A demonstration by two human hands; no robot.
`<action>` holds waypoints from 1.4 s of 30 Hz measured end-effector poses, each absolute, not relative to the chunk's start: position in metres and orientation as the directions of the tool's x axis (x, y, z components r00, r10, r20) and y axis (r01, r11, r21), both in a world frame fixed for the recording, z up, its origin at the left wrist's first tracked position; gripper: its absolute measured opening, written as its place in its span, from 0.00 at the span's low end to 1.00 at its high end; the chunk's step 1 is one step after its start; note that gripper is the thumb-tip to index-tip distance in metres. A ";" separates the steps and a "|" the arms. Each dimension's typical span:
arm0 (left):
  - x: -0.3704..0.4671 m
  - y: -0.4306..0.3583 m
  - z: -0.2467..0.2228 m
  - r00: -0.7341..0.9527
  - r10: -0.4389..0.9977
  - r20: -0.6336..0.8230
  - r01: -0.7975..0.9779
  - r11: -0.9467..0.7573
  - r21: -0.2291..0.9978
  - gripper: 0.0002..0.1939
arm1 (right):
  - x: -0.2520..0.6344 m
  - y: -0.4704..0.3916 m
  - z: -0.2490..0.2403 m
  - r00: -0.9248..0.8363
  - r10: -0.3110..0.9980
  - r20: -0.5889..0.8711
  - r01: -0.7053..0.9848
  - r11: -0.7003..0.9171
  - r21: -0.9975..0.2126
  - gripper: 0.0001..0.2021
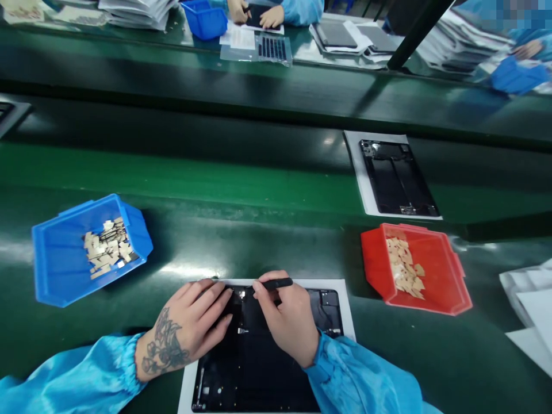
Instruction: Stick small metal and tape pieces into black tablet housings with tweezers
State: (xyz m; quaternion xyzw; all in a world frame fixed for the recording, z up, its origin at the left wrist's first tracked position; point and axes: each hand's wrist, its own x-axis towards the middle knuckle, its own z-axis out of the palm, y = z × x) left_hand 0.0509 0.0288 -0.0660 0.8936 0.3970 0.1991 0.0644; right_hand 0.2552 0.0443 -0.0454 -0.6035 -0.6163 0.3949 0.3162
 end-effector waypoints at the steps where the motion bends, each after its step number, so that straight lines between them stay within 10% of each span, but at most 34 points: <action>1: 0.051 0.029 -0.066 0.607 0.734 0.303 0.681 -0.678 0.277 0.18 | 0.255 0.044 -0.046 -0.083 0.994 -0.074 0.511 -0.021 -0.859 0.04; 8: 0.054 0.028 -0.062 0.591 0.781 0.202 0.712 -0.623 0.324 0.21 | 0.266 0.044 -0.045 -0.035 0.997 0.069 0.573 0.076 -0.816 0.03; 19: 0.058 0.026 -0.059 0.576 0.809 0.122 0.719 -0.571 0.395 0.23 | 0.261 0.047 -0.055 -0.064 0.997 -0.040 0.226 -0.025 -0.974 0.05; 42: 0.054 0.027 -0.058 0.567 0.806 0.169 0.673 -0.572 0.468 0.16 | 0.264 0.048 -0.057 -0.502 0.805 0.316 0.282 0.497 -0.821 0.09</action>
